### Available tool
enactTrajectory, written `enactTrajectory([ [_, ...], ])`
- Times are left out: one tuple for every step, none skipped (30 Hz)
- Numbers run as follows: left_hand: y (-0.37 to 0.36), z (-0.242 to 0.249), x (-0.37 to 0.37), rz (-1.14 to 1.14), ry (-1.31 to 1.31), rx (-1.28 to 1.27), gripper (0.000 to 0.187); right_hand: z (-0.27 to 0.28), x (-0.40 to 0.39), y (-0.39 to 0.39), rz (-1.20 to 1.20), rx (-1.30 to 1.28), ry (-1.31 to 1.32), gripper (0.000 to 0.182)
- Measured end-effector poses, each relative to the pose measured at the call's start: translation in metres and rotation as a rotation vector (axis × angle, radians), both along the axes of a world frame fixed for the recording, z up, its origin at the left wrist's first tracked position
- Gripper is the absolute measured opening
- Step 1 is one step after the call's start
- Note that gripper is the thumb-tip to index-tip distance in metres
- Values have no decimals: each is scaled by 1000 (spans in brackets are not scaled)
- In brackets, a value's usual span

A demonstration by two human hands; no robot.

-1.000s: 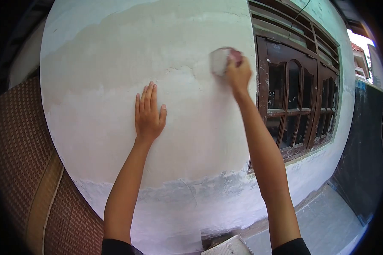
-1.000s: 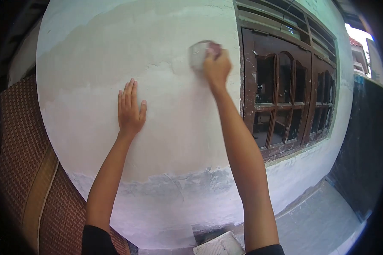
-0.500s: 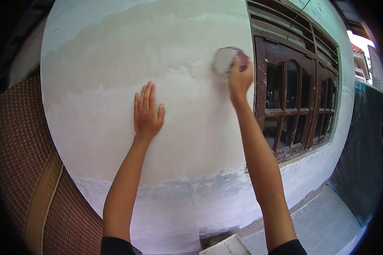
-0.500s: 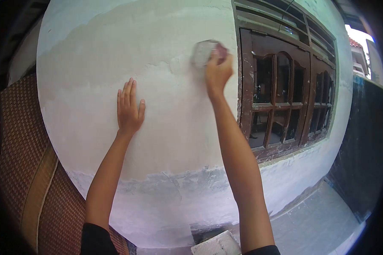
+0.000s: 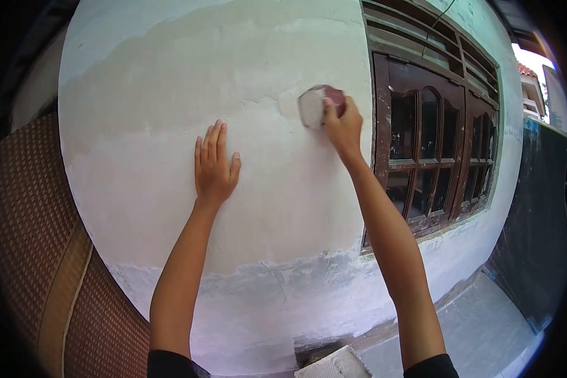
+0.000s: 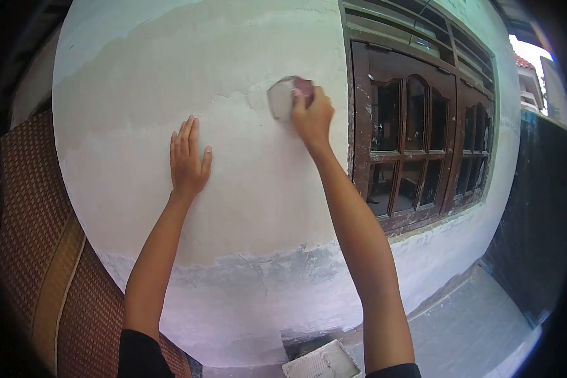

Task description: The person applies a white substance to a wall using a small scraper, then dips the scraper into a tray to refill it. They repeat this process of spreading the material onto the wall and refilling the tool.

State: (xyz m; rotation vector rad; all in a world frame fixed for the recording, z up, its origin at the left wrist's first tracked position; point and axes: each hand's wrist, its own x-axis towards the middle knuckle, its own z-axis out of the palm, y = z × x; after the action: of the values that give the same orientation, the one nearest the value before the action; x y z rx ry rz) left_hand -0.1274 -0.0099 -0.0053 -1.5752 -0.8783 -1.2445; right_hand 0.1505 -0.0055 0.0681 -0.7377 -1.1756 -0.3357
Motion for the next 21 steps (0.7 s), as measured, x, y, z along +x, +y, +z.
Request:
enactTrajectory([
  [0,0,0,4,-3,2,63,1,5,-1,26,-5,188,27],
  [-1,0,0,6,-3,2,63,6,7,-12,53,-10,374,27],
  [-1,1,2,11,-10,-5,63,8,15,-7,66,25,491,28],
  [-2,1,2,17,-15,-14,63,8,13,-7,69,25,491,28],
  [-2,1,1,18,-16,-14,63,6,10,-9,154,82,428,28],
  [-1,1,1,25,-15,-15,63,4,8,-10,236,137,364,29],
  [-1,1,1,30,-13,-15,63,0,5,-7,283,117,217,29],
  [-1,1,2,27,-14,-16,63,-2,3,-6,217,73,73,29],
  [-2,1,1,19,-10,-22,63,-2,8,3,91,6,52,29],
  [-2,2,1,12,-4,-28,63,-1,12,8,-32,-60,32,30],
  [-3,1,0,14,-1,-30,63,-1,14,2,-31,-63,34,30],
  [-3,1,-1,12,0,-29,64,2,17,-4,10,-27,242,29],
  [-4,2,-1,9,0,-26,64,5,18,-9,51,10,449,28],
  [-4,2,-1,12,-1,-27,64,4,14,-8,53,9,448,28],
  [-4,2,-1,4,-11,-39,64,3,10,-6,172,75,385,27],
  [-5,2,1,-7,-19,-51,64,0,7,-6,287,140,321,26],
  [-5,2,1,-8,-18,-52,64,-4,7,-3,244,73,140,23],
  [-5,2,0,-22,-13,-55,63,-5,9,0,243,72,141,23],
  [-6,2,0,-34,-7,-57,62,-5,12,3,137,15,167,23],
  [-8,3,0,-33,-4,-57,62,-4,12,-2,32,-40,192,23],
  [-11,3,0,-72,-8,-83,60,-4,17,-9,6,-11,320,23],
])
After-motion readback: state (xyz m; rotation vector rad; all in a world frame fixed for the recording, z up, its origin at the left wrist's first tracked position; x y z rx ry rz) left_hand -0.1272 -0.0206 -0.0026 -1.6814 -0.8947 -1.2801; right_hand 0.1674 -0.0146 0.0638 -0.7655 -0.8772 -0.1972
